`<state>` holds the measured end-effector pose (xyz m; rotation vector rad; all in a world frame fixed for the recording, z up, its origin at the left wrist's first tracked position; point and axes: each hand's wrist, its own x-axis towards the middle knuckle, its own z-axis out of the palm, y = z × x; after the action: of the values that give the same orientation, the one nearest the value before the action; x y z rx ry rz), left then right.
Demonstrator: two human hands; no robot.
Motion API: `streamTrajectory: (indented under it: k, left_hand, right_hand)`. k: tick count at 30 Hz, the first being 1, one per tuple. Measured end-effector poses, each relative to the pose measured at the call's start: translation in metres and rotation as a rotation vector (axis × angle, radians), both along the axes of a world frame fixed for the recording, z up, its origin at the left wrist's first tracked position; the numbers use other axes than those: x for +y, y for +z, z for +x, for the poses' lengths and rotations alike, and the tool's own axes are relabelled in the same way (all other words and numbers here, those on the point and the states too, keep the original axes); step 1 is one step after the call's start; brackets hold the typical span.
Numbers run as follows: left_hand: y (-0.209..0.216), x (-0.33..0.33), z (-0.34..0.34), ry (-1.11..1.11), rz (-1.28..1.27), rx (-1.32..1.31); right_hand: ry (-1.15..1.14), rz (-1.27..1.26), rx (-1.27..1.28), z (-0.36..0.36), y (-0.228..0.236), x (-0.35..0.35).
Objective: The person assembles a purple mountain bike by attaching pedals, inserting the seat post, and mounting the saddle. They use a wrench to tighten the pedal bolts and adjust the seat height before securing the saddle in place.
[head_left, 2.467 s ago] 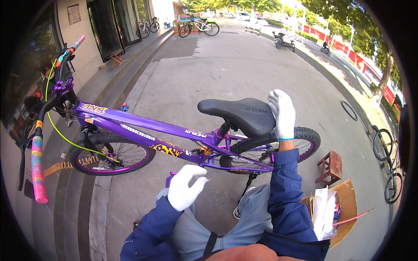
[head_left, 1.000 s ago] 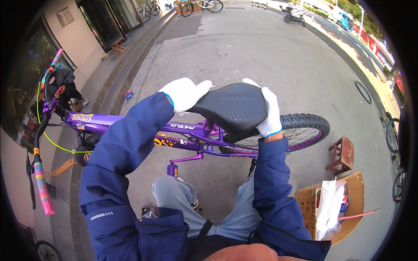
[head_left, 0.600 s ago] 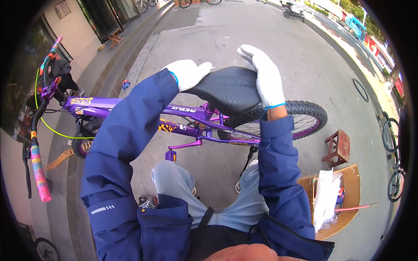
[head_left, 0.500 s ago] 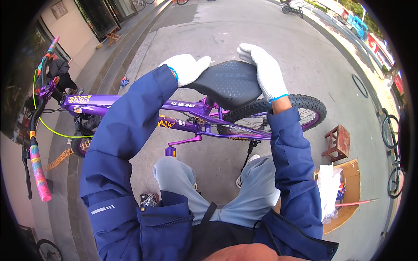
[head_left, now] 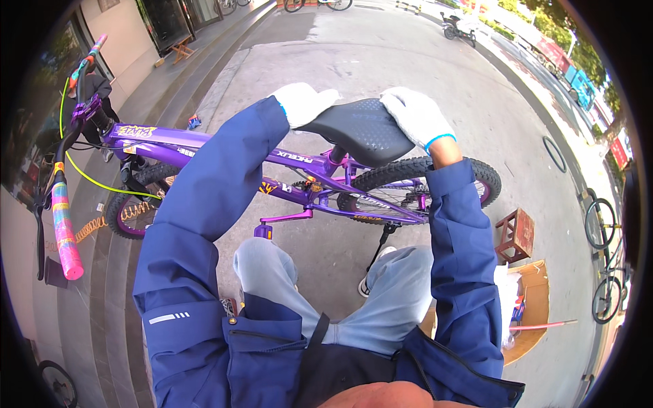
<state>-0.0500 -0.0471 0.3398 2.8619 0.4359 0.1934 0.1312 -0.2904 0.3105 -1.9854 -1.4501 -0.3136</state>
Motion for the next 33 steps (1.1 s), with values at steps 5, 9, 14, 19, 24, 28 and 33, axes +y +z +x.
streamTrajectory:
  k: [5, 9, 14, 19, 24, 28, 33]
  left_hand:
    - [0.005, 0.021, -0.047, 0.202, -0.601, -0.012]
    - [-0.014, 0.032, -0.076, 0.155, -0.627, -0.288]
    - [-0.029, 0.026, -0.082, -0.123, -0.026, -0.599]
    - [-0.021, -0.003, -0.050, 0.040, -0.133, -0.142]
    - [-0.041, 0.012, -0.040, -0.204, 0.035, -0.432]
    - [-0.064, 0.033, -0.031, -0.340, 0.355, -0.624]
    - [-0.063, 0.026, -0.035, -0.111, -0.447, -0.549]
  right_hand:
    - [-0.043, -0.043, -0.040, -0.013, 0.005, -0.001]
    - [-0.002, -0.021, -0.105, -0.018, 0.007, 0.003]
    - [-0.026, -0.072, -0.025, -0.019, 0.012, 0.013]
    - [-0.067, -0.107, 0.035, -0.022, 0.015, 0.016]
    - [-0.041, -0.108, -0.051, -0.019, 0.017, 0.017]
    - [-0.043, -0.146, -0.061, -0.016, 0.019, 0.019]
    - [-0.033, -0.155, 0.007, -0.013, 0.020, 0.019]
